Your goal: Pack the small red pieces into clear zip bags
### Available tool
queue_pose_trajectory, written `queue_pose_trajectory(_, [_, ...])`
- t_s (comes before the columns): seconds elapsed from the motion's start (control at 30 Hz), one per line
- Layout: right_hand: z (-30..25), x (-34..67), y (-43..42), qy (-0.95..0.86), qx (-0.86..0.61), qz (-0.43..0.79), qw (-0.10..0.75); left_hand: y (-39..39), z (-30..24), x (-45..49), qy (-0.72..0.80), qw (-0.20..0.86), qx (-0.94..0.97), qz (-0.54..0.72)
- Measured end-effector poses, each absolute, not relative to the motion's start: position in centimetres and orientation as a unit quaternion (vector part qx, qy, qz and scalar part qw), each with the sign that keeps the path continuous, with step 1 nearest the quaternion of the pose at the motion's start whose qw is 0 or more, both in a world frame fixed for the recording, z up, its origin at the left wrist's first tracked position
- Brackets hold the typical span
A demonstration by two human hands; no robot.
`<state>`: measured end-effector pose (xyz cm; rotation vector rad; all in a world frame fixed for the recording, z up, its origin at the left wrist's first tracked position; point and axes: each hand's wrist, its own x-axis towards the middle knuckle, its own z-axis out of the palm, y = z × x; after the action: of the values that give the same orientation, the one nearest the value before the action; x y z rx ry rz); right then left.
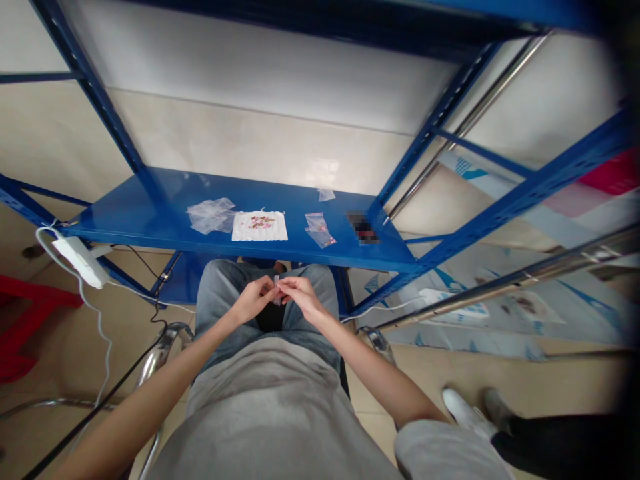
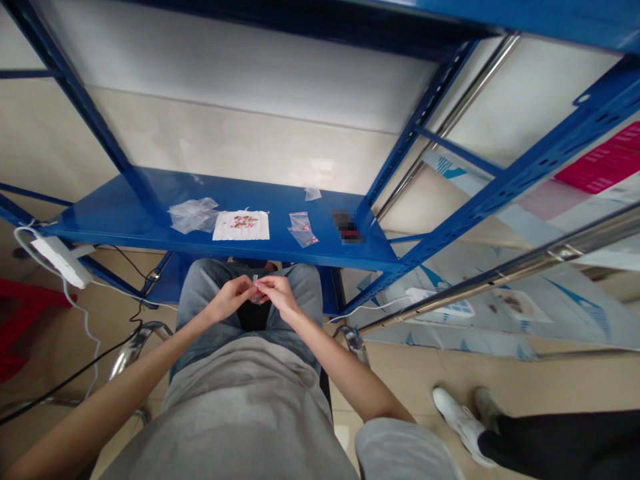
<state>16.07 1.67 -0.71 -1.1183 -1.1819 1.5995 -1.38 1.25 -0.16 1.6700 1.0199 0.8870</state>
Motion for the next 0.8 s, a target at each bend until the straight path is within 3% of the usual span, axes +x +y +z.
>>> queue_pose_trajectory(0.5, [0.6,16.6,1.9,-0.51,-0.435,0.637,0.381,0.5,1.7,-1.4,0.387,0.453,0.732,0.329])
queue_pose_trajectory(0.8, [-0.1,16.3,2.1,-0.58,-0.429,0.6,0.345,0.6,0.9,-1.6,0.436,0.356,0.77,0.3])
